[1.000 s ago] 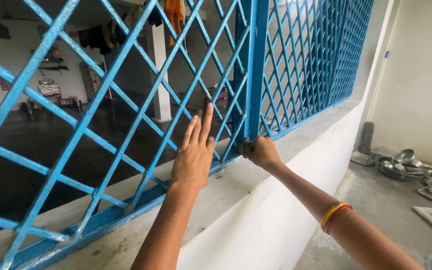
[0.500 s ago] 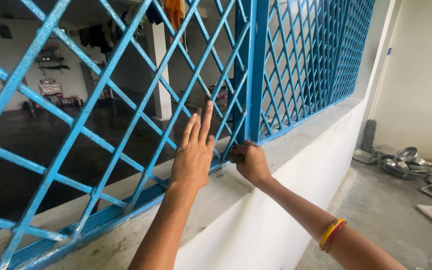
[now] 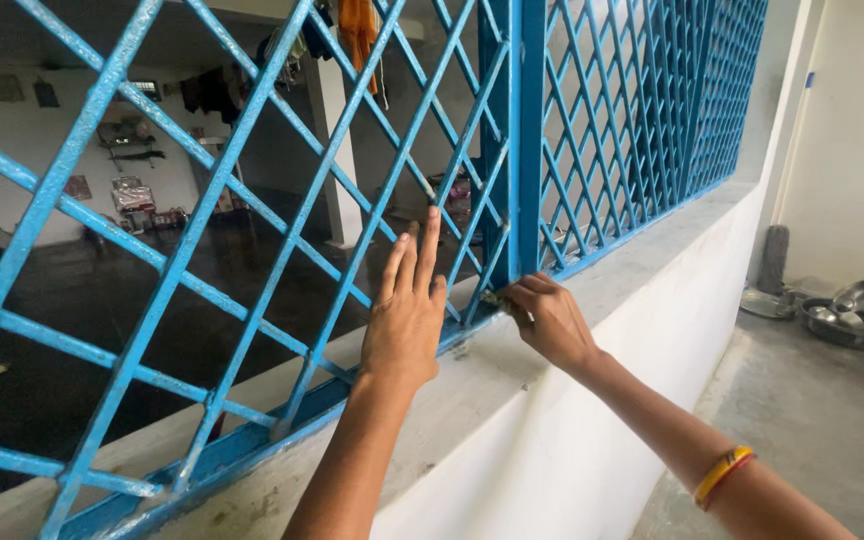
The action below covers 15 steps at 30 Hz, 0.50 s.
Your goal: The person scrubs a blue metal window grille with a cloth, repeatedly dipping it into a bucket of water and wringing it out. They wipe the grille and the adjacent white wall, moving along the length of the window.
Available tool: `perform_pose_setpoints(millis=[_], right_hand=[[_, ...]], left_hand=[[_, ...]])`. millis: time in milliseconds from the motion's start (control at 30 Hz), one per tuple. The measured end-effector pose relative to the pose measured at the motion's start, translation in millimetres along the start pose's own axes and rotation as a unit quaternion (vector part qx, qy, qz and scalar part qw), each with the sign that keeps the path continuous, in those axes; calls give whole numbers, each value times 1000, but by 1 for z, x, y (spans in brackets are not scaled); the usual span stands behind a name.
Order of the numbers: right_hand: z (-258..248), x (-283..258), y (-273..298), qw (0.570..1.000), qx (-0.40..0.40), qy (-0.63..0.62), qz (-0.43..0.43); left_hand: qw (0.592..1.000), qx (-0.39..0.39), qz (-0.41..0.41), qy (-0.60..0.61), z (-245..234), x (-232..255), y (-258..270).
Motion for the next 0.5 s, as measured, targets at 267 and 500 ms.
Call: perform_pose_setpoints(millis=[267,500], right_hand=[[13,-6,-7,995,-14,41,-90],[8,10,-3,991,5,6,-137]], left_hand=[[1000,28,-7,1,3,-1,-1],[999,37,-8,24,-1,-1,-2]])
Point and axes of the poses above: each hand's wrist, its own y-axis away from the middle knuckle, its own z-axis out of the palm, x = y × z, the point moved 7 cm from there along -y, towards the middle knuckle, and after that the axes turned 15 degrees about y, right-handed, at the moved point
